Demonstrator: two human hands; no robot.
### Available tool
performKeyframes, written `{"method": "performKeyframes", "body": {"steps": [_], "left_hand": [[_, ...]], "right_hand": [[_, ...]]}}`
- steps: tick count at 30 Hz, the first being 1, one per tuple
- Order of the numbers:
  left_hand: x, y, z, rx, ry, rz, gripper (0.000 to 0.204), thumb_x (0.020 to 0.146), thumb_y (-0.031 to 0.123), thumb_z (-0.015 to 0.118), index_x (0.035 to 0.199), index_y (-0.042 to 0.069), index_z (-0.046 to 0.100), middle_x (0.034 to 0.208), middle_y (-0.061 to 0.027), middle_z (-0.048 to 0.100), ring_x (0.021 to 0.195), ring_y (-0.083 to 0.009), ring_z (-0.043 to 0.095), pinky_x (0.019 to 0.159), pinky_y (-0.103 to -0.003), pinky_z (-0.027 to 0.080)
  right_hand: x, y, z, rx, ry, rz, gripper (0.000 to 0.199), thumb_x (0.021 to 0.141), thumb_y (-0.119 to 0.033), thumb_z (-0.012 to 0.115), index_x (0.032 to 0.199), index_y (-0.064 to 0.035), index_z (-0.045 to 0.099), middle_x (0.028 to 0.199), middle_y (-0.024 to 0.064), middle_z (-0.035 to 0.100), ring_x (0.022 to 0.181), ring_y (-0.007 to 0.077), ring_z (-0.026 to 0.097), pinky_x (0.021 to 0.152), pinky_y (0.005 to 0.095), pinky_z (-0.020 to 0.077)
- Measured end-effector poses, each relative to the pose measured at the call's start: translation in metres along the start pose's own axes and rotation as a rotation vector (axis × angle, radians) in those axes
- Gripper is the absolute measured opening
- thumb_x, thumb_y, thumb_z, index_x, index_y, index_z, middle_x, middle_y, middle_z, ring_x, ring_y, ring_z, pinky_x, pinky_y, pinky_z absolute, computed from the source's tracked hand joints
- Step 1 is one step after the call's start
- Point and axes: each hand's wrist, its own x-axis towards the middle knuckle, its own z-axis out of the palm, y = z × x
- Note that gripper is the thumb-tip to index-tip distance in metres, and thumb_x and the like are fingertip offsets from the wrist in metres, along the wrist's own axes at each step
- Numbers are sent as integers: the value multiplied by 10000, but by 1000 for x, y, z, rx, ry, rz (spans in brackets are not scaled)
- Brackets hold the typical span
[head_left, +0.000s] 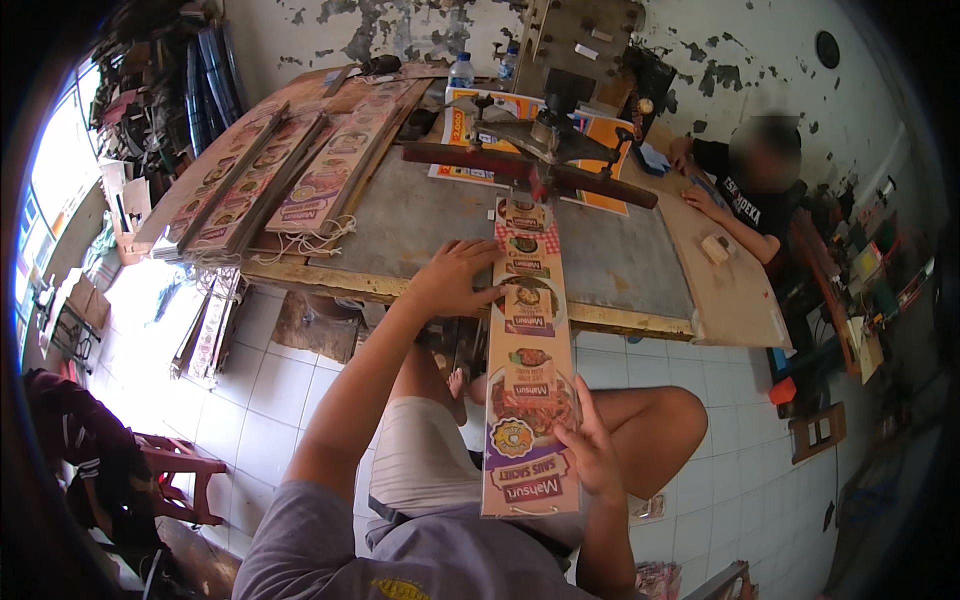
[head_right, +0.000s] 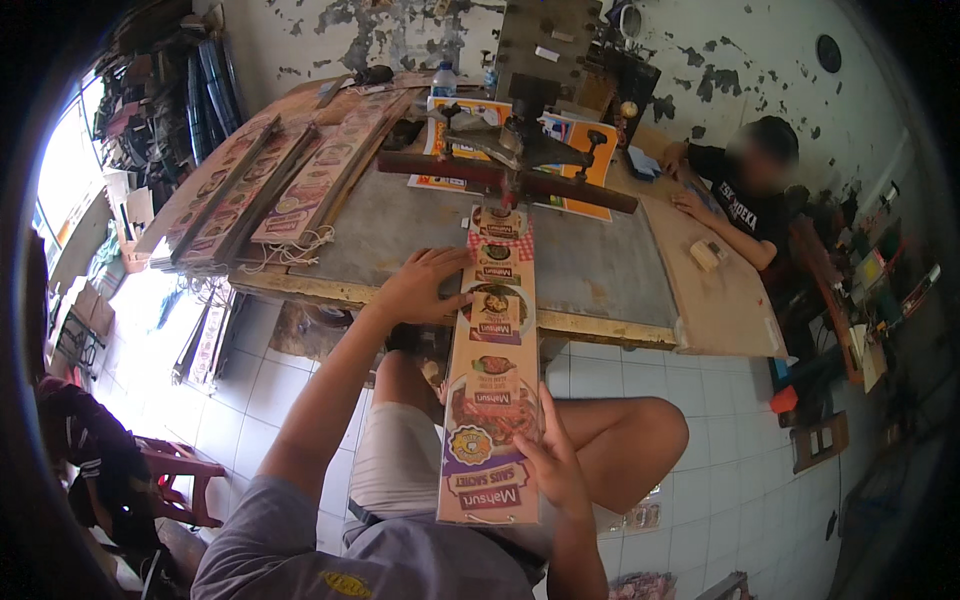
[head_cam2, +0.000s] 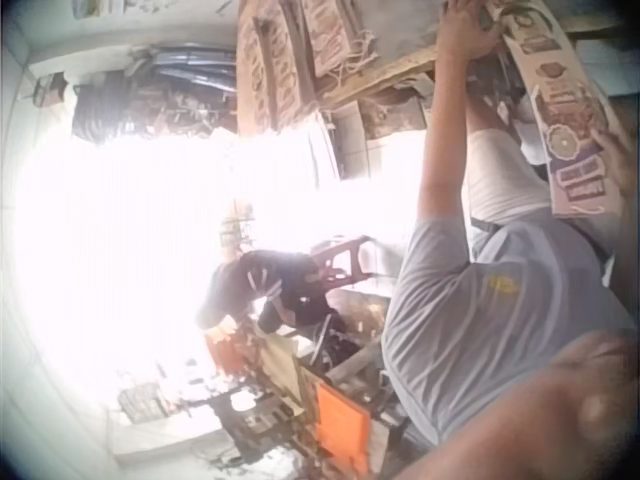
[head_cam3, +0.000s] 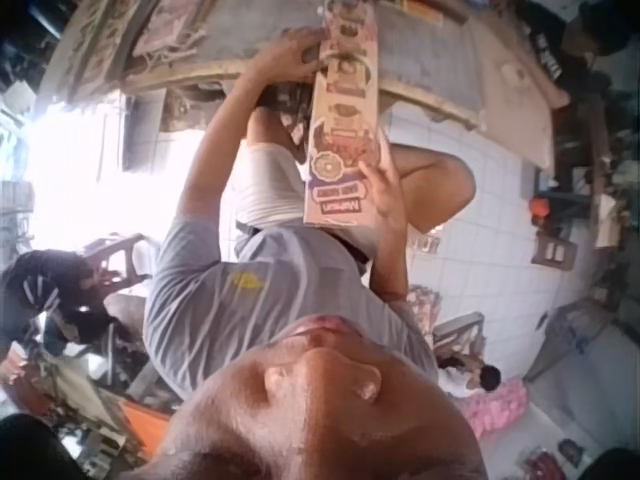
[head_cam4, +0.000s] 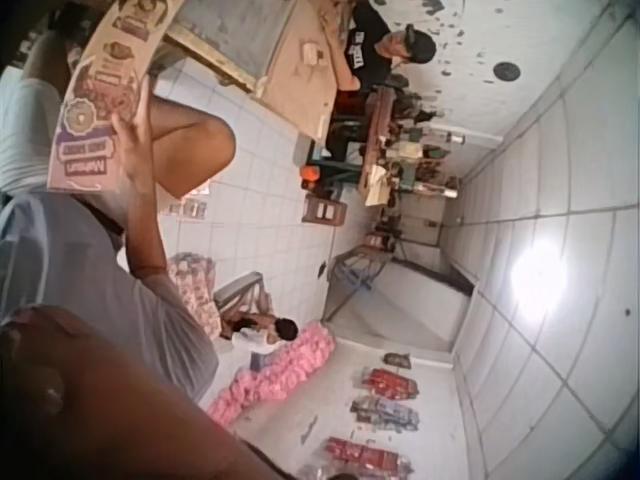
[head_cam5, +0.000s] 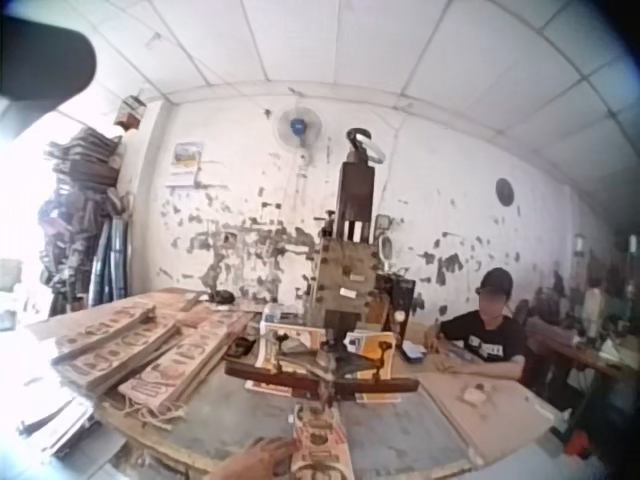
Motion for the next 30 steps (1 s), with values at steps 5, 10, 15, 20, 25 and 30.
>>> {"method": "performKeyframes", "body": {"steps": [5, 10, 15, 20, 25, 30], "left_hand": [[1, -1, 0, 6, 11, -7, 693, 959, 501, 714, 1498, 76, 616, 1579, -151, 583, 1501, -355, 492, 1271, -512, 333], [7, -1, 6, -17, 32, 1, 716, 934, 554, 710, 1450, 60, 653, 1568, -146, 595, 1496, -334, 498, 1259, -495, 352], [2, 3, -5, -14, 35, -29, 686, 914, 466, 768, 1460, 68, 649, 1551, -149, 607, 1487, -346, 508, 1260, -499, 357], [7, 4, -2, -35, 31, -30, 685, 891, 452, 795, 1452, 81, 664, 1556, -147, 607, 1483, -345, 517, 1252, -505, 368], [8, 3, -2, -30, 35, -40, 675, 875, 450, 813, 1430, 87, 686, 1550, -139, 618, 1489, -345, 517, 1250, -508, 372], [8, 4, -4, -42, 34, -34, 659, 863, 440, 832, 1411, 95, 710, 1547, -124, 628, 1497, -350, 514, 1253, -512, 377]], "right_hand": [[-3, 2, -2, -2, 8, 63, 853, 1082, -21, 601, 1751, -36, 72, 1612, 172, 489, 1422, 216, 539, 1139, 326, 462], [13, -33, -35, -510, 116, 293, 730, 1074, -157, 699, 1704, -68, 339, 1305, 73, 687, 1188, 121, 653, 882, 242, 552], [116, -50, -60, -1238, 281, -460, 422, 1071, -258, 697, 1450, -80, 640, 1348, 102, 692, 1278, 320, 651, 1057, 436, 511], [219, -38, -91, -1304, 130, -557, 484, 1041, -323, 730, 1448, -76, 642, 1540, 106, 589, 1423, 350, 541, 1204, 489, 405], [254, -32, -98, -1285, 101, -441, 554, 1052, -417, 702, 1496, -95, 624, 1615, 93, 552, 1501, 322, 494, 1241, 504, 372], [249, -30, -96, -1356, 69, -418, 567, 1046, -406, 712, 1523, -116, 615, 1642, 75, 545, 1570, 281, 430, 1287, 487, 308]]}}
